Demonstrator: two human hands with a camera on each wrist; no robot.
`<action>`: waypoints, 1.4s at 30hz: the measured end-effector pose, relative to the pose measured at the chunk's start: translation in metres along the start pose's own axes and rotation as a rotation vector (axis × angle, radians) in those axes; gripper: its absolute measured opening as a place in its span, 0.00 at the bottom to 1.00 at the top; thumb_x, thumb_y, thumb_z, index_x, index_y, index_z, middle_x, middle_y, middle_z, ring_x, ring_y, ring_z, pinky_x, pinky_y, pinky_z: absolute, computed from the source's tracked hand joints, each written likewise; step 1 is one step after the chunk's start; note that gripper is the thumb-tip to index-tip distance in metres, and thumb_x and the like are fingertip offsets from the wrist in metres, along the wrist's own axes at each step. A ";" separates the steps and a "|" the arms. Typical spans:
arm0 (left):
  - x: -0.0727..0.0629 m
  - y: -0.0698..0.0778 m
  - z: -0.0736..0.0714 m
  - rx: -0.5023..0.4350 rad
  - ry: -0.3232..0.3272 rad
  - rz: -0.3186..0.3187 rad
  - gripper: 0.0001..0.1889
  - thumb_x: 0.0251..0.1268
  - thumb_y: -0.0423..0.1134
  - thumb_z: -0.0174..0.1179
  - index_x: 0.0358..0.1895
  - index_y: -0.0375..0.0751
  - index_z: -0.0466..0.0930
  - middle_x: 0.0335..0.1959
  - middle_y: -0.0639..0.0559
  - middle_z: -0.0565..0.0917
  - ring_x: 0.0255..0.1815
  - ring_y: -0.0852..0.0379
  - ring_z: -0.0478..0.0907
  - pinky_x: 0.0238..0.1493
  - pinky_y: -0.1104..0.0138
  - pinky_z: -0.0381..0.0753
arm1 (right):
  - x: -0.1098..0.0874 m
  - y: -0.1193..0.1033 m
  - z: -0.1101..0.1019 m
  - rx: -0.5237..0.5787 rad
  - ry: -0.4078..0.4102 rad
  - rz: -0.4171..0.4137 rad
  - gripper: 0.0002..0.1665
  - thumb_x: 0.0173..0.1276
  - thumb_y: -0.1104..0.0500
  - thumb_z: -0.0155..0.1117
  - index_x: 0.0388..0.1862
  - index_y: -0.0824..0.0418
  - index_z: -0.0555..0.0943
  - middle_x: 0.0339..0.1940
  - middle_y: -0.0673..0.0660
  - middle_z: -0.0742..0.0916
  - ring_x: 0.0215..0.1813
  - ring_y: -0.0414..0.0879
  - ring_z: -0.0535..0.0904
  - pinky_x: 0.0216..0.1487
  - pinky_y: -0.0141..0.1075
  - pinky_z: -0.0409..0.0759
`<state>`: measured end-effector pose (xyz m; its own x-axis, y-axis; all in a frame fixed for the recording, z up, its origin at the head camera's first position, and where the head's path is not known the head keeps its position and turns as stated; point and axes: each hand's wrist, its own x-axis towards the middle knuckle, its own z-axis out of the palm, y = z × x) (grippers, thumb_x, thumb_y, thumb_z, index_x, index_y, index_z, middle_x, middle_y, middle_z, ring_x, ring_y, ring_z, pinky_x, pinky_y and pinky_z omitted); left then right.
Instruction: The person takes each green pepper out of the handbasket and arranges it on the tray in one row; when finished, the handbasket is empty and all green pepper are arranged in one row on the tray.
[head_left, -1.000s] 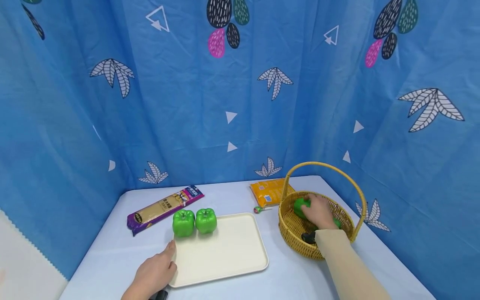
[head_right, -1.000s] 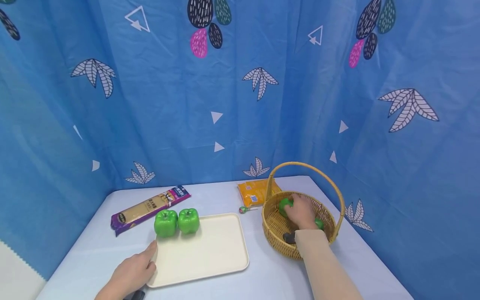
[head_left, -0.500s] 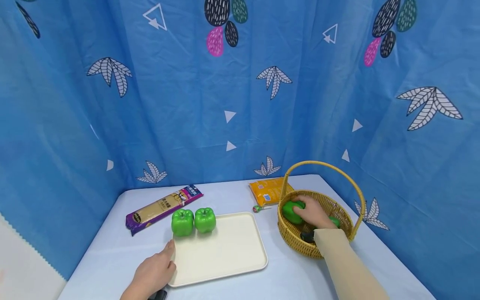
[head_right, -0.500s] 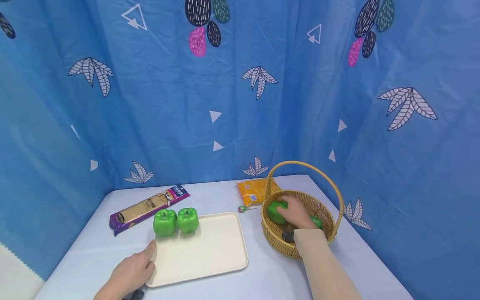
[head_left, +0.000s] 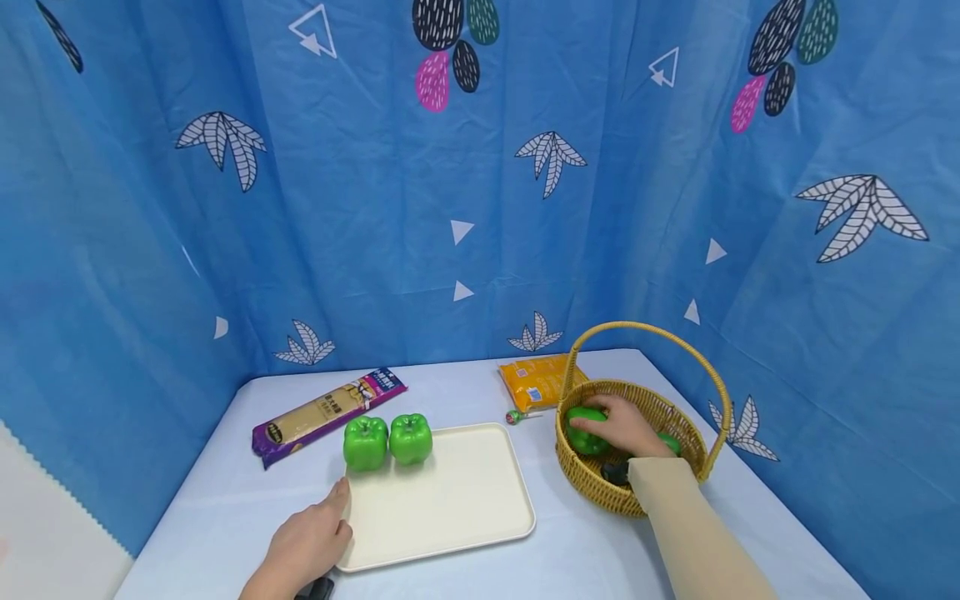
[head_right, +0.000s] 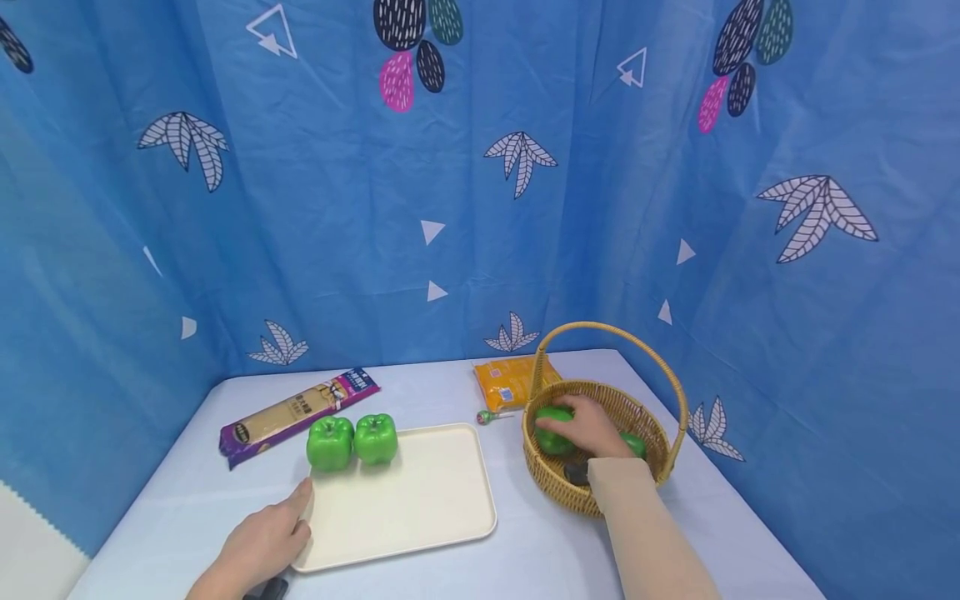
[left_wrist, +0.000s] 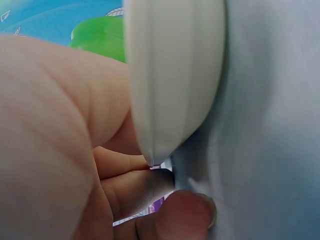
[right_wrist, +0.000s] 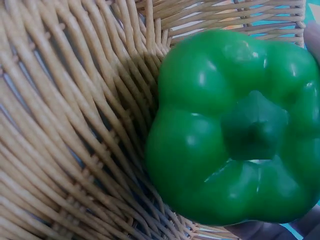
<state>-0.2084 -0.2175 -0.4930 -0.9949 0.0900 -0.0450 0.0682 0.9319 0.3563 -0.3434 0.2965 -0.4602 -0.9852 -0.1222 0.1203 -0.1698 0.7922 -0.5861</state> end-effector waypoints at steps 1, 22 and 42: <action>0.000 0.000 0.000 0.003 -0.001 0.001 0.34 0.66 0.38 0.57 0.73 0.23 0.65 0.68 0.31 0.77 0.23 0.55 0.71 0.26 0.60 0.72 | 0.000 0.000 0.000 -0.004 -0.006 -0.009 0.46 0.61 0.28 0.69 0.67 0.59 0.81 0.64 0.61 0.84 0.64 0.60 0.78 0.59 0.58 0.79; -0.001 -0.002 0.003 -0.013 -0.001 -0.003 0.35 0.67 0.38 0.57 0.74 0.23 0.63 0.55 0.30 0.84 0.18 0.54 0.68 0.22 0.61 0.66 | -0.003 -0.001 0.004 0.000 0.004 -0.131 0.20 0.64 0.51 0.69 0.55 0.54 0.87 0.55 0.57 0.86 0.52 0.52 0.79 0.48 0.48 0.79; 0.000 -0.002 0.003 -0.012 0.004 -0.006 0.36 0.66 0.38 0.57 0.75 0.23 0.63 0.37 0.38 0.86 0.18 0.54 0.67 0.22 0.61 0.65 | -0.002 -0.004 -0.001 0.018 0.097 -0.008 0.29 0.73 0.37 0.62 0.59 0.56 0.85 0.57 0.59 0.87 0.56 0.55 0.83 0.54 0.52 0.81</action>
<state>-0.2084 -0.2178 -0.4966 -0.9956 0.0833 -0.0433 0.0617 0.9280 0.3676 -0.3403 0.2947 -0.4572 -0.9771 -0.0692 0.2010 -0.1784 0.7808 -0.5988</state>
